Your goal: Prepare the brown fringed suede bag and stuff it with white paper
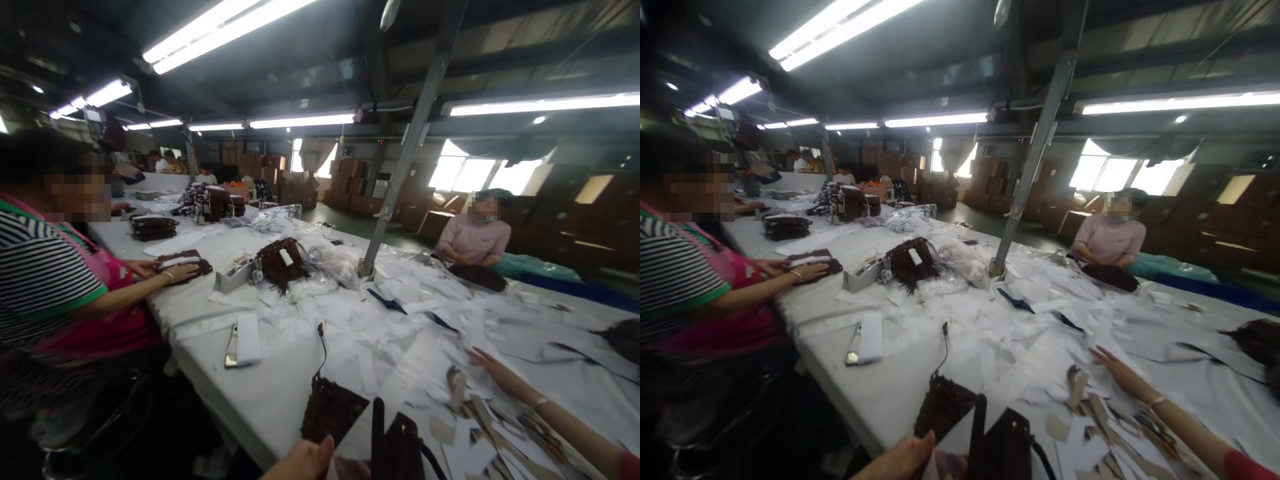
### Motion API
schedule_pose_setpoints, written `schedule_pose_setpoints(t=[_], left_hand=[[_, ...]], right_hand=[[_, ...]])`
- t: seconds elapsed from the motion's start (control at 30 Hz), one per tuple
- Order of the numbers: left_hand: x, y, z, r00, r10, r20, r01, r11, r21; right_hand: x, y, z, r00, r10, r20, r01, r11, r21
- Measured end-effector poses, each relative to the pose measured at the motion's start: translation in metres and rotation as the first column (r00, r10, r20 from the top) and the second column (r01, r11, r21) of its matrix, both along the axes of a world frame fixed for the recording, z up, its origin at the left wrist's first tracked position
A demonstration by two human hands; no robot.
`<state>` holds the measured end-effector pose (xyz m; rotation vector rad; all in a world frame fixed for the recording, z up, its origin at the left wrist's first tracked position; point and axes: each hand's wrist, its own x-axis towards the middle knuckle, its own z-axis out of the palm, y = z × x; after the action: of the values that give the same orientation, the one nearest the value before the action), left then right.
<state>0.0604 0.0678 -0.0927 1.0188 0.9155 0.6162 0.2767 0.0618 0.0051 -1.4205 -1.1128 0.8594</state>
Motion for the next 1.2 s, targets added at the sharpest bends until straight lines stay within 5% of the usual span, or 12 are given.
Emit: schedule_pose_setpoints(t=[0.1, 0.23, 0.43, 0.6, 0.83, 1.0, 1.2], left_hand=[[0.008, -0.003, 0.014, 0.988, -0.031, 0.148, 0.042, 0.997, -0.072], [0.010, -0.002, 0.022, 0.986, -0.114, 0.120, 0.126, 0.988, -0.094], [0.006, -0.006, 0.018, 0.964, -0.260, 0.057, 0.261, 0.965, -0.021], [0.009, -0.009, 0.010, 0.982, -0.161, -0.099, 0.172, 0.978, 0.116], [0.021, -0.022, 0.014, 0.970, -0.122, -0.211, 0.193, 0.915, 0.355], [0.033, -0.025, 0.012, 0.987, -0.125, -0.103, 0.148, 0.955, 0.259], [0.043, -0.015, 0.014, 0.997, 0.069, -0.026, -0.066, 0.992, 0.112]], right_hand=[[-0.062, -0.058, -0.040, 1.000, -0.027, -0.012, 0.025, 0.989, -0.143], [-0.074, -0.090, -0.061, 0.990, -0.089, -0.112, 0.061, 0.970, -0.235], [-0.066, -0.092, -0.067, 0.986, -0.041, -0.160, -0.006, 0.959, -0.283], [-0.070, -0.089, -0.076, 0.985, -0.081, -0.152, 0.026, 0.943, -0.333], [-0.067, -0.083, -0.081, 0.957, -0.227, -0.182, 0.149, 0.920, -0.362], [-0.057, -0.091, -0.078, 0.949, -0.274, -0.157, 0.205, 0.913, -0.353], [-0.048, -0.131, -0.084, 0.966, -0.235, 0.107, 0.256, 0.924, -0.282]])
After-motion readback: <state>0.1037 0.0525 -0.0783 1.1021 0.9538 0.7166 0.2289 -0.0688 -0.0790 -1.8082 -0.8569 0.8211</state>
